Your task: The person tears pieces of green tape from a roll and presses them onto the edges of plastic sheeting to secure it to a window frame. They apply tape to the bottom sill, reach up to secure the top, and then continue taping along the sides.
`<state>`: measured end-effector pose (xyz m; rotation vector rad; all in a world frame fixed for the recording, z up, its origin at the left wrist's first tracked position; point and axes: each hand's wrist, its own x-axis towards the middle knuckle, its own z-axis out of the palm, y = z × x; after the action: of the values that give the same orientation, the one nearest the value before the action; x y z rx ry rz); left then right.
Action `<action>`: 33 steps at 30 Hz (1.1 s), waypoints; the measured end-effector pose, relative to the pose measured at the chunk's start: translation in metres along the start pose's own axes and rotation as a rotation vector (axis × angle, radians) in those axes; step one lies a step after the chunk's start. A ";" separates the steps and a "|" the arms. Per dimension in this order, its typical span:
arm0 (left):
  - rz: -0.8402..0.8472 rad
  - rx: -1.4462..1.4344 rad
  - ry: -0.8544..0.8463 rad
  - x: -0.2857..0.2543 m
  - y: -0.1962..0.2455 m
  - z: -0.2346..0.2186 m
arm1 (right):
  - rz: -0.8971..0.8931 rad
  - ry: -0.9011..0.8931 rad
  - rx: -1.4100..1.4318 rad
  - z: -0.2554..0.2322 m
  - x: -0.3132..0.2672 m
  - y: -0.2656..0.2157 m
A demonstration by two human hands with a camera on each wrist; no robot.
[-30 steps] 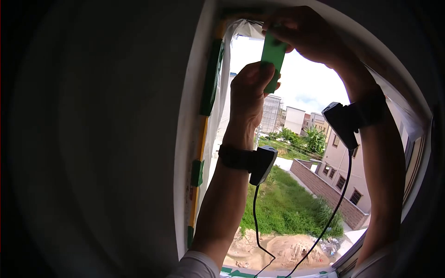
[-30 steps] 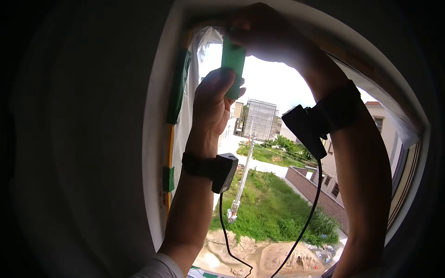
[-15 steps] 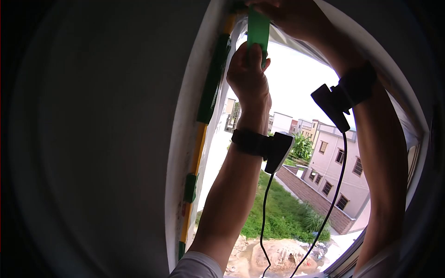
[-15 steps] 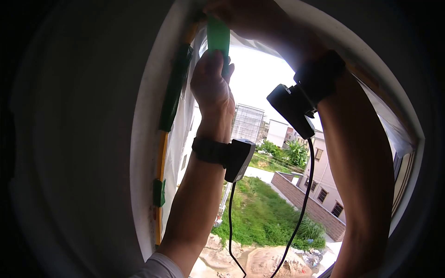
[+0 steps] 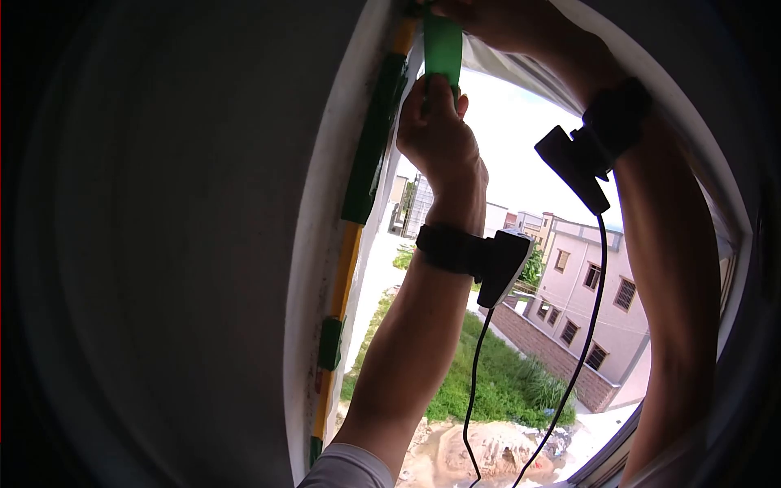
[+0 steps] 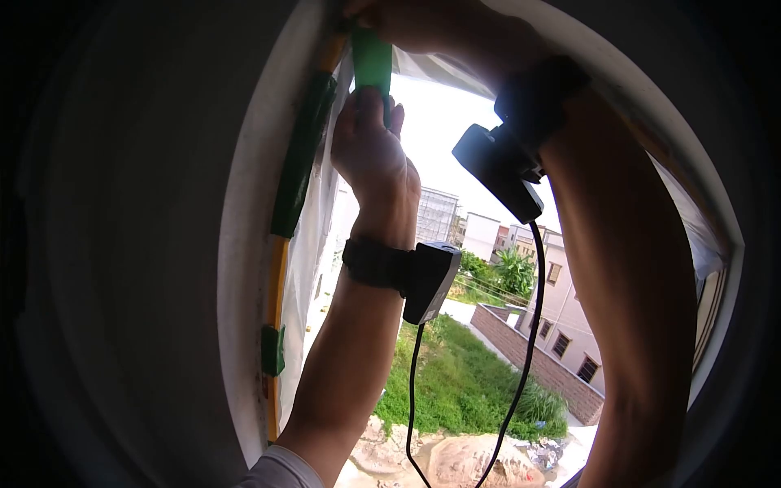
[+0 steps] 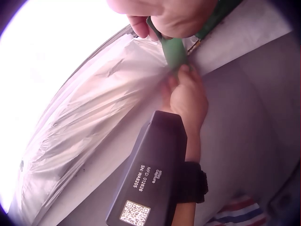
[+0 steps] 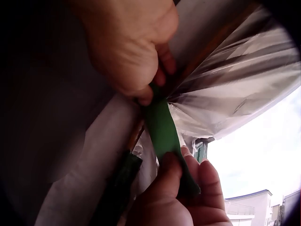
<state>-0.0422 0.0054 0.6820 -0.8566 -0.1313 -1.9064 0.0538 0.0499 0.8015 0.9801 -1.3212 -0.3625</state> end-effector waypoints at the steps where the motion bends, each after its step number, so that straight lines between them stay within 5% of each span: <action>1: -0.007 -0.011 -0.002 0.000 0.002 0.001 | 0.056 -0.059 0.045 -0.013 -0.001 -0.009; 12: 0.074 0.022 -0.039 0.003 0.003 0.007 | 0.141 -0.074 -0.060 -0.011 0.007 -0.007; 15: 0.087 0.061 -0.043 0.002 0.004 0.007 | 0.152 0.021 -0.171 -0.007 0.005 -0.006; 18: 0.087 0.096 -0.053 0.001 0.004 0.006 | 0.130 0.388 -0.154 -0.012 -0.001 -0.013; 20: 0.083 0.103 -0.064 -0.002 0.003 0.005 | 0.269 0.113 0.046 -0.028 -0.001 -0.020; 24: 0.049 0.121 -0.074 -0.003 0.006 0.001 | 0.321 0.177 0.014 -0.011 0.006 -0.012; 27: 0.030 0.107 -0.070 -0.014 -0.011 -0.007 | 0.275 0.080 -0.042 0.001 -0.014 -0.002; 29: 0.024 0.090 -0.060 -0.015 -0.014 -0.008 | -0.139 0.358 -0.135 0.020 -0.025 0.016; 33: -0.027 0.014 -0.084 -0.015 -0.017 -0.012 | -0.330 0.343 -0.189 0.025 -0.047 0.022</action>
<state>-0.0585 0.0200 0.6688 -0.9297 -0.2074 -1.8932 0.0120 0.0865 0.7872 1.0463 -0.8002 -0.5336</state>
